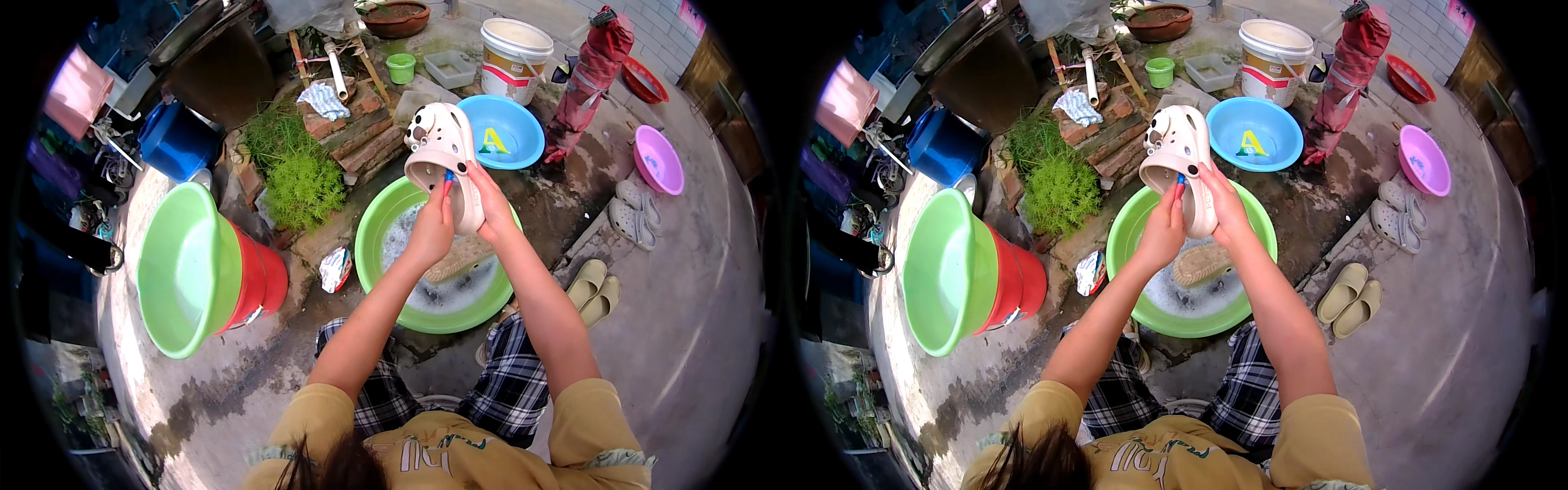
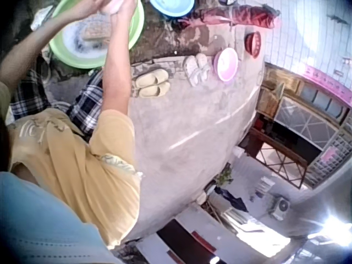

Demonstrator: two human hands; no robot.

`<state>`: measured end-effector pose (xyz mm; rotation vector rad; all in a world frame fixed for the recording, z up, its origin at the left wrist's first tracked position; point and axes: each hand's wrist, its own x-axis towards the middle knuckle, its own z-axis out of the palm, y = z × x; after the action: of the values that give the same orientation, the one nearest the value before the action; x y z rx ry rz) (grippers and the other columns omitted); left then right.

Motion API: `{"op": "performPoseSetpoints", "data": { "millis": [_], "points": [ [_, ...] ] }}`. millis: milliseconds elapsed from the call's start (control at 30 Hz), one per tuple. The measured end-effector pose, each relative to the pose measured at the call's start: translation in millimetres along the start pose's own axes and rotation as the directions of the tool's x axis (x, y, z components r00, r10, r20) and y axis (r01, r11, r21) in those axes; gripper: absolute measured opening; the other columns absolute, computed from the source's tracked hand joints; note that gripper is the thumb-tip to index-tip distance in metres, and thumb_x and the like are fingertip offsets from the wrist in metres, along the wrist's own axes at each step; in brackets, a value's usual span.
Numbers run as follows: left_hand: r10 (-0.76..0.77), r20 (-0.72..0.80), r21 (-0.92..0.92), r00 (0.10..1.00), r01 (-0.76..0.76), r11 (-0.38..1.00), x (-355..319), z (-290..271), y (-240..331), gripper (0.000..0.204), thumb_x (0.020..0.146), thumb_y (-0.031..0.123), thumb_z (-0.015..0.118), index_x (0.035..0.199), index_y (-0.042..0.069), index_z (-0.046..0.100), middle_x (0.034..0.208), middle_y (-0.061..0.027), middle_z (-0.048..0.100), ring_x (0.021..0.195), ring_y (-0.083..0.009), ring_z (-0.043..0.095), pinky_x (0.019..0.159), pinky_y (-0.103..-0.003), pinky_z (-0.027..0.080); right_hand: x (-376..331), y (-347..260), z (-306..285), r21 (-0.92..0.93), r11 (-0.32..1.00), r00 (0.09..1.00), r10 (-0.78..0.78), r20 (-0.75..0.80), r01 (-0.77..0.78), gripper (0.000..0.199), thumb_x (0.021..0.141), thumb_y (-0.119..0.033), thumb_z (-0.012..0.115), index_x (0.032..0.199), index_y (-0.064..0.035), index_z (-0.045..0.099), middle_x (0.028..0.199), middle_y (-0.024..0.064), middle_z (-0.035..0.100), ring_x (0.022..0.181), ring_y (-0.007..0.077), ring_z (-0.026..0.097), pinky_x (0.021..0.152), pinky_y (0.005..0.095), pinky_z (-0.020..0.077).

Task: The person scrubs a pair of beige clog-style shoes using a blue brush and soapy water in a green basin. They clean the exterior and interior of the shoes, rinsing the brush in the basin as needed.

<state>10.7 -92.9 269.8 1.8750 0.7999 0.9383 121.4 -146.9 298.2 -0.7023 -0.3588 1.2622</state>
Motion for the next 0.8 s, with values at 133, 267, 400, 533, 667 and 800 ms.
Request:
{"op": "performPoseSetpoints", "data": {
  "millis": [133, 267, 400, 533, 667, 800],
  "points": [
    [-0.112, 0.006, -0.189, 0.994, 0.112, 0.976, 33.3, -21.9, 7.3, 0.027, 0.089, 0.01, 0.041, 0.109, -0.007, 0.048, 0.104, -0.0241, 0.058, 0.087, -0.0332, 0.06, 0.07, -0.042, 0.049, -2.6, 17.4, 17.9, -0.062, 0.992, 0.994, 0.107, -0.002, -0.107, 0.063, 0.084, -0.023, 0.062, 0.138, -0.0077, 0.032, 0.121, 0.0058, 0.053, 0.105, 0.0147, 0.054, 0.087, 0.0296, 0.0447],
    [-0.093, -0.022, 0.253, 0.995, 0.095, 0.963, 25.9, -13.5, 23.9, 0.03, 0.089, 0.013, 0.041, 0.11, -0.006, 0.049, 0.091, -0.0287, 0.06, 0.082, -0.041, 0.06, 0.07, -0.045, 0.047, 1.2, 9.0, 7.2, -0.041, 0.999, 0.998, 0.033, -0.044, -0.035, 0.06, 0.085, -0.023, 0.06, 0.137, -0.0085, 0.033, 0.121, 0.0065, 0.053, 0.104, 0.016, 0.055, 0.086, 0.0303, 0.0453],
    [-0.027, 0.105, 0.247, 0.994, 0.0, 0.969, -13.0, -5.9, 36.1, 0.03, 0.091, 0.014, 0.04, 0.11, -0.006, 0.05, 0.097, -0.0276, 0.059, 0.093, -0.0409, 0.057, 0.076, -0.045, 0.047, 6.4, -2.8, -14.4, 0.078, 0.992, 0.995, 0.102, -0.003, -0.101, 0.045, 0.09, -0.028, 0.052, 0.128, -0.0078, 0.042, 0.12, 0.008, 0.053, 0.105, 0.0195, 0.055, 0.089, 0.0346, 0.0456],
    [-0.231, 0.095, -0.09, 0.968, 0.24, 0.967, 49.0, -25.3, -1.2, 0.035, 0.091, 0.023, 0.044, 0.116, 0.0, 0.049, 0.108, -0.0173, 0.058, 0.094, -0.0285, 0.059, 0.075, -0.038, 0.048, -11.3, 21.6, 35.9, -0.11, 0.991, 0.992, 0.07, -0.102, -0.082, 0.06, 0.085, -0.023, 0.061, 0.136, -0.0074, 0.035, 0.126, 0.0063, 0.049, 0.109, 0.0175, 0.052, 0.091, 0.0324, 0.043],
    [-0.216, 0.073, 0.244, 0.974, 0.193, 0.95, 44.2, -13.1, -22.9, 0.035, 0.091, 0.024, 0.044, 0.116, 0.0, 0.049, 0.104, -0.0183, 0.059, 0.089, -0.0303, 0.059, 0.075, -0.039, 0.048, 1.4, 20.8, 18.4, -0.118, 0.993, 0.992, 0.009, -0.126, -0.024, 0.063, 0.079, -0.016, 0.066, 0.135, -0.006, 0.038, 0.115, 0.0068, 0.057, 0.096, 0.0148, 0.058, 0.082, 0.03, 0.047],
    [-0.129, 0.237, 0.448, 0.963, 0.009, 0.894, 4.7, -16.2, 10.5, 0.034, 0.089, 0.013, 0.042, 0.12, 0.002, 0.05, 0.084, -0.0278, 0.06, 0.076, -0.0425, 0.058, 0.069, -0.047, 0.046, 5.4, -2.5, -7.4, -0.113, 0.99, 0.983, -0.098, -0.154, 0.081, 0.058, 0.082, -0.012, 0.062, 0.134, -0.0052, 0.038, 0.114, 0.0088, 0.057, 0.094, 0.016, 0.059, 0.076, 0.0314, 0.0499]
  ]
}}
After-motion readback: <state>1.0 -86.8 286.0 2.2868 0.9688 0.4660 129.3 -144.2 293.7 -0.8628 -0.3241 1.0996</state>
